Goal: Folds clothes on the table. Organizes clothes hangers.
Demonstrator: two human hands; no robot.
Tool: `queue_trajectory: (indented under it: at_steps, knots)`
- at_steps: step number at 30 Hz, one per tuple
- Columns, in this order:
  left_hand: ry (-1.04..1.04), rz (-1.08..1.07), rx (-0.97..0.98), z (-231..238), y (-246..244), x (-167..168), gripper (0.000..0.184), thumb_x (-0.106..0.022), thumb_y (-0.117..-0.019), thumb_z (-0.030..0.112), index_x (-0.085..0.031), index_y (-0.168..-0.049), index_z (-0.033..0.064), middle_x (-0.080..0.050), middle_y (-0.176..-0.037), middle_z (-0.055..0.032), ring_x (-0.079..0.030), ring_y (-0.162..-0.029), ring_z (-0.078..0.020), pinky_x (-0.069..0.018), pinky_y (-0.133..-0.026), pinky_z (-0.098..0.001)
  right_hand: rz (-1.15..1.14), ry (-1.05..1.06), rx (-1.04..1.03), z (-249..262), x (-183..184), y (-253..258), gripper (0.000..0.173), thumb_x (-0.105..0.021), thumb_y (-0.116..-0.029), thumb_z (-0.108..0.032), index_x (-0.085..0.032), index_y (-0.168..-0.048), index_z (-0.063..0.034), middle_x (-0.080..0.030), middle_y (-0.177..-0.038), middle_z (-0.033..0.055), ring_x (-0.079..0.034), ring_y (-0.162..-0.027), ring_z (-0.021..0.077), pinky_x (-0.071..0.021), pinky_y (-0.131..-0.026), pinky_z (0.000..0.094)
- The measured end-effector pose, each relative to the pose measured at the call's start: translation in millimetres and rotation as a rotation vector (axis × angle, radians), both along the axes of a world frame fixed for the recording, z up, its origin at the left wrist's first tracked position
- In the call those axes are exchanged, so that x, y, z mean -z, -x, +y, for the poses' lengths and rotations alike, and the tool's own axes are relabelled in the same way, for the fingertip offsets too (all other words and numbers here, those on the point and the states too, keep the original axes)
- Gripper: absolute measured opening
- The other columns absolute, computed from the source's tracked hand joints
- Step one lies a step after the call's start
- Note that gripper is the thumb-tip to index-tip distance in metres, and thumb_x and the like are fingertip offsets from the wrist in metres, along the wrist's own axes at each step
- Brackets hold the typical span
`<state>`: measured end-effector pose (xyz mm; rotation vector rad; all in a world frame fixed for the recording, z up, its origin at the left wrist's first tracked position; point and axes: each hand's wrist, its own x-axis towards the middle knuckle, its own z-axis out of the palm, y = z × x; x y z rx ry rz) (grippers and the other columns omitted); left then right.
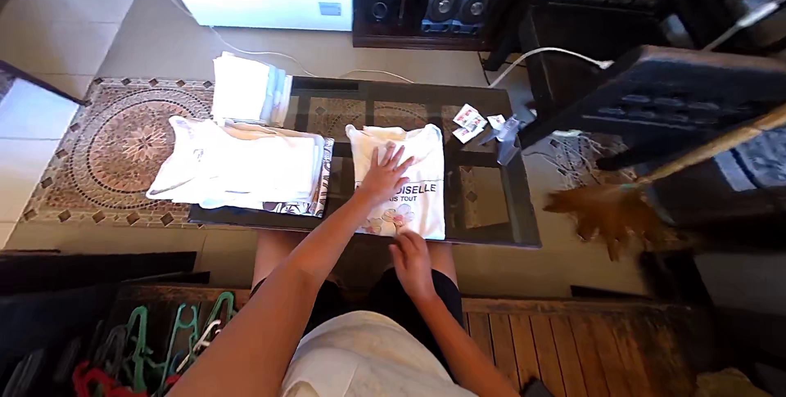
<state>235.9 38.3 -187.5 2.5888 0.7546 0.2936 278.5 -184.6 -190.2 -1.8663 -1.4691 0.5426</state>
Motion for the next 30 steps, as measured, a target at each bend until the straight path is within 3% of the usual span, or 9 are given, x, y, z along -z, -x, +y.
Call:
queue_trajectory:
  at_steps: [3, 6, 8, 12, 16, 18, 21, 26, 30]
  knots:
    - [0.123, -0.088, 0.127, -42.7, 44.8, -10.5, 0.062, -0.069, -0.0955, 0.039, -0.056, -0.146, 0.0057, -0.040, -0.160, -0.0214, -0.025, -0.154, -0.0400, -0.0081, -0.123, -0.0678, 0.625, 0.268, 0.230, -18.0, -18.1, 3.5, 0.036, -0.038, -0.1100, -0.012, -0.061, -0.118, 0.0146, -0.067, -0.108, 0.0208, -0.066, -0.099, 0.0199, -0.0539, -0.088, 0.0330]
    - [0.225, -0.004, 0.323, -74.1, 87.2, -1.3, 0.070, -0.077, -0.0904, 0.034, -0.052, -0.151, 0.0100, -0.039, -0.162, -0.0203, -0.025, -0.154, -0.0420, -0.0056, -0.121, -0.0712, 1.088, 0.398, 0.404, -17.6, -9.5, -1.0, 0.044, -0.029, -0.1137, -0.023, -0.050, -0.133, 0.0105, -0.065, -0.113, 0.0174, -0.068, -0.096, 0.0165, -0.0564, -0.085, 0.0320]
    - [0.214, 0.035, 0.293, -80.4, 103.0, 8.6, 0.056, -0.064, -0.0999, 0.013, -0.048, -0.153, 0.0097, -0.039, -0.161, -0.0199, -0.029, -0.153, -0.0410, -0.0129, -0.124, -0.0655, 1.235, 0.395, 0.490, -8.1, -9.4, -4.9, 0.047, -0.028, -0.1141, -0.029, -0.045, -0.138, 0.0085, -0.064, -0.116, 0.0174, -0.068, -0.097, 0.0180, -0.0566, -0.087, 0.0327]
    - [0.190, -0.069, 0.217, -88.5, 105.0, 10.1, 0.038, -0.045, -0.1064, 0.003, -0.058, -0.142, -0.0009, -0.053, -0.150, -0.0218, -0.045, -0.144, -0.0404, -0.0277, -0.123, -0.0545, 1.443, 0.401, 0.547, 14.6, -7.5, -1.8, 0.053, -0.025, -0.1136, -0.039, -0.044, -0.134, 0.0061, -0.065, -0.114, 0.0161, -0.069, -0.098, 0.0196, -0.0567, -0.087, 0.0334]
    - [0.133, -0.061, 0.136, -97.3, 103.3, -16.1, 0.037, -0.047, -0.1054, 0.002, -0.061, -0.140, 0.0009, -0.057, -0.147, -0.0204, -0.046, -0.144, -0.0405, -0.0247, -0.122, -0.0609, 1.483, 0.399, 0.632, 22.5, -7.9, 4.8, 0.056, -0.027, -0.1126, -0.045, -0.044, -0.133, 0.0049, -0.064, -0.115, 0.0164, -0.068, -0.099, 0.0196, -0.0557, -0.085, 0.0334]
    - [-0.045, -0.199, -0.056, -97.2, 108.7, -23.9, 0.031, -0.058, -0.1013, 0.009, -0.070, -0.129, 0.0039, -0.065, -0.138, -0.0180, -0.052, -0.138, -0.0403, -0.0293, -0.118, -0.0656, 1.439, 0.404, 0.690, 25.5, -9.4, 2.2, 0.053, -0.030, -0.1123, -0.044, -0.049, -0.127, 0.0039, -0.068, -0.106, 0.0142, -0.070, -0.091, 0.0176, -0.0575, -0.078, 0.0308]
    - [-0.197, -0.195, -0.377, -75.5, 128.1, -39.4, 0.031, -0.062, -0.0994, 0.012, -0.071, -0.128, 0.0042, -0.060, -0.144, -0.0208, -0.045, -0.143, -0.0455, -0.0245, -0.117, -0.0709, 1.377, 0.427, 0.739, 25.5, -10.0, -3.1, 0.048, -0.036, -0.1123, -0.040, -0.052, -0.124, 0.0045, -0.069, -0.100, 0.0128, -0.070, -0.083, 0.0158, -0.0577, -0.072, 0.0287]
    - [-0.132, 0.091, -0.657, -28.8, 155.8, -52.3, 0.048, -0.061, -0.1026, 0.025, -0.055, -0.148, 0.0092, -0.033, -0.160, -0.0305, -0.021, -0.151, -0.0542, -0.0081, -0.120, -0.0728, 1.368, 0.376, 0.872, 29.6, -20.8, 2.5, 0.041, -0.042, -0.1114, -0.034, -0.053, -0.120, 0.0045, -0.068, -0.096, 0.0135, -0.069, -0.079, 0.0156, -0.0571, -0.068, 0.0271]
    - [-0.065, 0.221, -0.738, -16.4, 149.6, -49.8, 0.066, -0.060, -0.1031, 0.033, -0.036, -0.160, 0.0112, -0.023, -0.164, -0.0328, -0.022, -0.150, -0.0543, -0.0206, -0.120, -0.0664, 1.309, 0.229, 0.906, 34.1, -29.4, 13.2, 0.039, -0.045, -0.1112, -0.027, -0.049, -0.132, 0.0056, -0.066, -0.106, 0.0175, -0.069, -0.082, 0.0170, -0.0570, -0.069, 0.0282]
